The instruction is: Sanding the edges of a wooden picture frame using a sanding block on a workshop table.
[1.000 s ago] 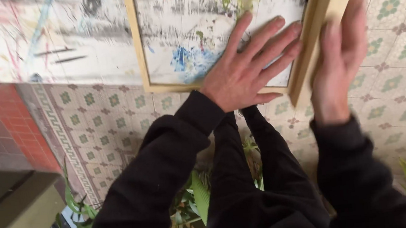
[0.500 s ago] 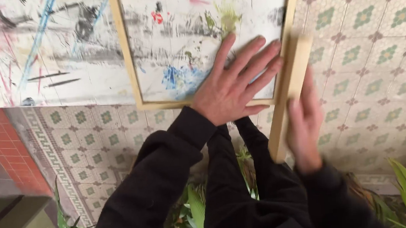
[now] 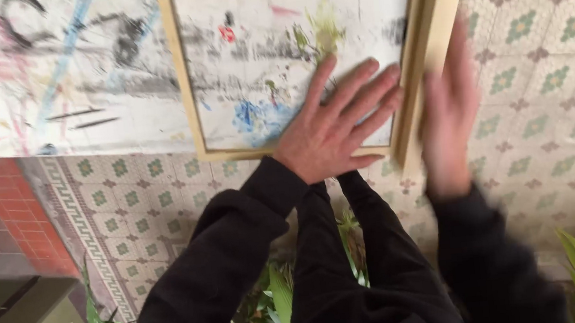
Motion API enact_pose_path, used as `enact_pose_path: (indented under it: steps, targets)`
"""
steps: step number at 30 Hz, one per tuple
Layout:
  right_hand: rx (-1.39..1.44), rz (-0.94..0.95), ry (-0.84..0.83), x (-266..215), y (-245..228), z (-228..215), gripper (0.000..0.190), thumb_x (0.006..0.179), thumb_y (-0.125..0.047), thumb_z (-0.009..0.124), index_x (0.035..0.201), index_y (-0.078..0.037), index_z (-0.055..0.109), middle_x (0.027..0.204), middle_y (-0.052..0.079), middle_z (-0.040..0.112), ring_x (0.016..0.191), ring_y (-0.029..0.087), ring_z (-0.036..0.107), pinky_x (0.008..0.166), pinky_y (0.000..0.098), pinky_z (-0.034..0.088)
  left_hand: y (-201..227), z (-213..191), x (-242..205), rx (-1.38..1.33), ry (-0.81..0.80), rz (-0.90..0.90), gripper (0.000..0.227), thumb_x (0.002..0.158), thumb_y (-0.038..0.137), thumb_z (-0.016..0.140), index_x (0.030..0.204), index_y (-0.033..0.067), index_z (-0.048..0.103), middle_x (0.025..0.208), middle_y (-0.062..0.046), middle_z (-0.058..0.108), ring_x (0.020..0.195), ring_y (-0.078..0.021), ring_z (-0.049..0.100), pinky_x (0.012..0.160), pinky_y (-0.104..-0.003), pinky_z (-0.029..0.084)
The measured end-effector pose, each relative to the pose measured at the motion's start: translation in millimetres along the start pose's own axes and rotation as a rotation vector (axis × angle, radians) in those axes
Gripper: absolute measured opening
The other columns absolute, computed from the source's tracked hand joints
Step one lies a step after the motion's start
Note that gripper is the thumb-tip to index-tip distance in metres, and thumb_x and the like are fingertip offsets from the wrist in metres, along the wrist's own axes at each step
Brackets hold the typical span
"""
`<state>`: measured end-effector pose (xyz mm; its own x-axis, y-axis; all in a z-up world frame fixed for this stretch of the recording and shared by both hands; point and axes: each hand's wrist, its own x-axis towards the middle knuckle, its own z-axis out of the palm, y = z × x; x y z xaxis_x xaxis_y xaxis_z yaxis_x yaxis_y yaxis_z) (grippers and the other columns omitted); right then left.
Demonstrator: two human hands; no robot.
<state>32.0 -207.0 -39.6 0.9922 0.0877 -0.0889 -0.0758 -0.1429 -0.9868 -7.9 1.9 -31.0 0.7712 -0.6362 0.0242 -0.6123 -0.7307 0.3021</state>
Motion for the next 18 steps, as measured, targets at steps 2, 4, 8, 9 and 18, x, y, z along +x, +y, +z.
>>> enact_pose_path:
  steps: [2,4,8,9,18]
  targets:
    - [0.089,0.115,0.037,34,-30,10,0.075,0.111,-0.037,0.052,0.167,-0.001,0.017,0.164,0.028,0.040,0.127,0.035,0.044,0.110,0.0507,0.049,1,-2,-1,0.012,-0.013,0.000,0.125,0.088,0.094,0.057,0.173,0.0116,0.016,0.178,-0.013,0.006,0.166,-0.0330,0.006,0.132,-0.070,0.005]
    - [0.180,0.220,0.081,20,-35,7,0.079,0.104,-0.035,0.055,0.166,-0.004,0.017,0.152,0.034,0.052,0.092,0.035,0.045,0.086,0.0530,0.051,2,-3,0,0.032,-0.022,0.007,0.125,0.088,0.094,0.057,0.174,0.0115,0.017,0.178,-0.013,0.006,0.165,-0.0332,0.006,0.131,-0.070,0.006]
    - [-0.076,0.031,-0.002,-50,-23,4,0.063,0.118,-0.031,0.045,0.167,0.000,0.021,0.174,0.021,0.030,0.164,0.030,0.034,0.134,0.0465,0.035,-5,0,1,0.023,-0.017,0.019,0.125,0.090,0.094,0.054,0.174,0.0097,0.018,0.178,-0.015,0.006,0.165,-0.0338,0.005,0.131,-0.069,0.005]
    - [0.083,0.078,0.000,-56,-25,8,0.067,0.117,-0.033,0.047,0.167,0.000,0.019,0.176,0.021,0.028,0.165,0.032,0.034,0.135,0.0487,0.038,-6,2,2,0.011,-0.010,0.023,0.125,0.090,0.095,0.053,0.174,0.0095,0.018,0.178,-0.015,0.005,0.166,-0.0339,0.005,0.131,-0.068,0.005]
    - [-0.083,0.028,-0.006,-38,-31,8,0.066,0.117,-0.030,0.045,0.169,0.003,0.021,0.178,0.020,0.026,0.169,0.031,0.027,0.140,0.0461,0.025,3,-12,0,0.014,-0.039,0.005,0.122,0.090,0.094,0.049,0.172,0.0094,0.017,0.177,-0.015,0.010,0.165,-0.0335,0.010,0.130,-0.069,0.007]
